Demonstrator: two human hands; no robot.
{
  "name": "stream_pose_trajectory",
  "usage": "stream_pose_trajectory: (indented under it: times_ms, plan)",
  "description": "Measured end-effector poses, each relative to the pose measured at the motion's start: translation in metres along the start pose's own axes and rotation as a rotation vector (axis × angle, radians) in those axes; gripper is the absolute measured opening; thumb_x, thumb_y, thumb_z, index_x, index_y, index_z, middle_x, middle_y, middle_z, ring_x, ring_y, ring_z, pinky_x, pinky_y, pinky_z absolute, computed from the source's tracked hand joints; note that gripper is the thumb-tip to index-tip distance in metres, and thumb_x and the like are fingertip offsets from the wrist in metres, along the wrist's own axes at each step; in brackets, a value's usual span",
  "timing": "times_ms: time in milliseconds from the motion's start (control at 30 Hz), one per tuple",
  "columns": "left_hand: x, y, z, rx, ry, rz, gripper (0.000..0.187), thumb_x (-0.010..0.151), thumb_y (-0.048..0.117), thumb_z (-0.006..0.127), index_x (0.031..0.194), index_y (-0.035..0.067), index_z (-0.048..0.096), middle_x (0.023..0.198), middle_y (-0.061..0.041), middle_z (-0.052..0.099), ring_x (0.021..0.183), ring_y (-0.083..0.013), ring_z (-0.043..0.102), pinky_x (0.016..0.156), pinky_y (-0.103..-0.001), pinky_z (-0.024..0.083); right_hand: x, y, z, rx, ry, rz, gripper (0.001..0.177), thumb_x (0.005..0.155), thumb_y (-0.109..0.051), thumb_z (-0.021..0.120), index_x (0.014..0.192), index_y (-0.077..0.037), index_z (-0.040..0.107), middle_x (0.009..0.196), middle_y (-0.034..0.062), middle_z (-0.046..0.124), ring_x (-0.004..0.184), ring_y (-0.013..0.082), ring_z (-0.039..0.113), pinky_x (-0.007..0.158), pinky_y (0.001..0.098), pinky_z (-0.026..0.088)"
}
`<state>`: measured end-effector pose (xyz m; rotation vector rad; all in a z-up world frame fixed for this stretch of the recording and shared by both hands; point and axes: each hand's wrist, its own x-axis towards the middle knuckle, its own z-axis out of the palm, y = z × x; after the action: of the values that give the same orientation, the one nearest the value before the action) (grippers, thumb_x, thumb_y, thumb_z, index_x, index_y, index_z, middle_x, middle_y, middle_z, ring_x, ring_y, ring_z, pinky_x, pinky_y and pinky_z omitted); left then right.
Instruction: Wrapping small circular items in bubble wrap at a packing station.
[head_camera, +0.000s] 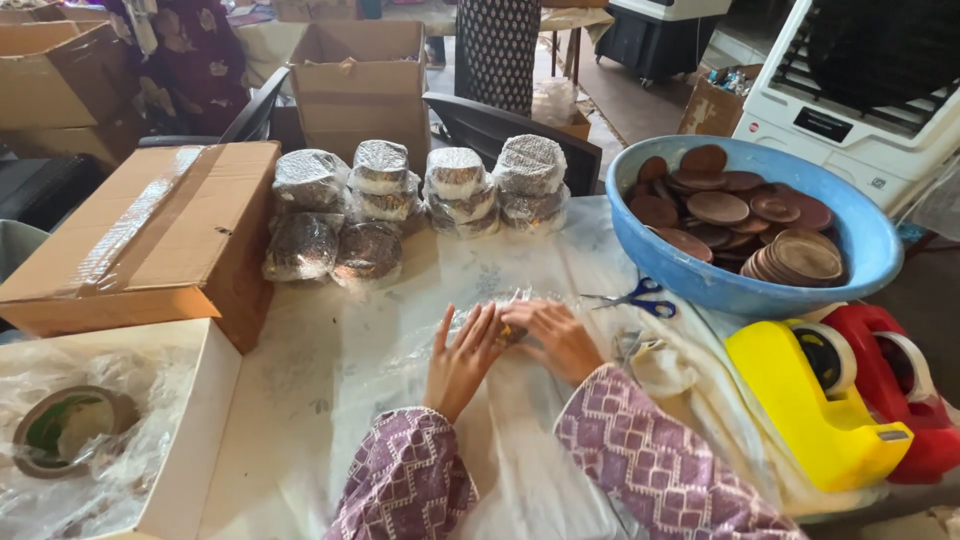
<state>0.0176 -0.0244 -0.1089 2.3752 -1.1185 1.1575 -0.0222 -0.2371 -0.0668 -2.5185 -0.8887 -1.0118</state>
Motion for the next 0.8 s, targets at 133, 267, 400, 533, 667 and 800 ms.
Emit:
stream_pose_trajectory:
  times_ms: [133,267,400,533,667,800]
  plan:
    - [-0.014,0.011,-0.002,0.274,-0.081,0.161,0.057,0.09,0.026,0.065,0.145,0.017,0.054,0.158,-0.004,0.048,0.147,-0.019,0.042,0.125,-0.053,0.016,-0.018,-0.011,0.003,-0.053,0.04,0.02,0.05,0.083,-0.027,0.083,0.125,-0.011,0.061,0.129,0.0055,0.066,0.124,0.0239,0.063,0.113,0.0431,0.045]
    - [-0.025,0.022,-0.014,0.18,-0.204,0.176,0.059,0.094,0.034,0.064,0.145,0.007,0.053,0.158,-0.009,0.048,0.149,-0.0228,0.04,0.127,-0.055,0.015,-0.01,-0.025,-0.013,0.013,-0.05,0.037,0.05,0.075,-0.029,0.085,0.116,-0.01,0.064,0.117,0.0068,0.067,0.113,0.0288,0.063,0.102,0.0436,0.046]
    - [-0.027,0.028,-0.019,-0.125,-0.138,0.049,0.059,0.099,0.039,0.063,0.148,0.007,0.054,0.156,-0.01,0.049,0.146,-0.025,0.042,0.125,-0.059,0.014,-0.006,-0.025,-0.021,0.246,0.073,0.168,0.028,0.081,-0.013,0.078,0.108,-0.011,0.07,0.108,0.0076,0.071,0.114,0.0279,0.065,0.1,0.0407,0.05]
    - [-0.022,0.03,-0.028,-0.065,-0.138,0.039,0.05,0.1,0.036,0.062,0.144,0.013,0.056,0.155,-0.006,0.051,0.146,-0.0212,0.044,0.126,-0.062,0.014,-0.008,-0.014,-0.013,0.192,0.159,0.245,0.024,0.095,-0.005,0.068,0.117,-0.009,0.074,0.115,0.009,0.074,0.117,0.0252,0.067,0.105,0.0419,0.05]
    - [-0.02,0.033,-0.033,-0.085,-0.152,0.025,0.052,0.098,0.036,0.063,0.145,0.012,0.056,0.155,-0.008,0.051,0.146,-0.0228,0.044,0.125,-0.062,0.014,-0.001,-0.014,-0.013,0.199,0.121,0.31,0.024,0.088,-0.009,0.076,0.111,-0.012,0.078,0.103,0.0045,0.073,0.104,0.0234,0.065,0.097,0.0386,0.051]
    - [-0.018,0.032,-0.038,-0.11,-0.152,0.028,0.053,0.098,0.034,0.064,0.146,0.013,0.055,0.157,-0.009,0.049,0.147,-0.0232,0.043,0.125,-0.061,0.015,-0.003,-0.009,-0.005,0.262,0.096,0.33,0.025,0.081,-0.012,0.081,0.106,-0.014,0.078,0.101,0.0027,0.074,0.104,0.0226,0.063,0.098,0.0373,0.049]
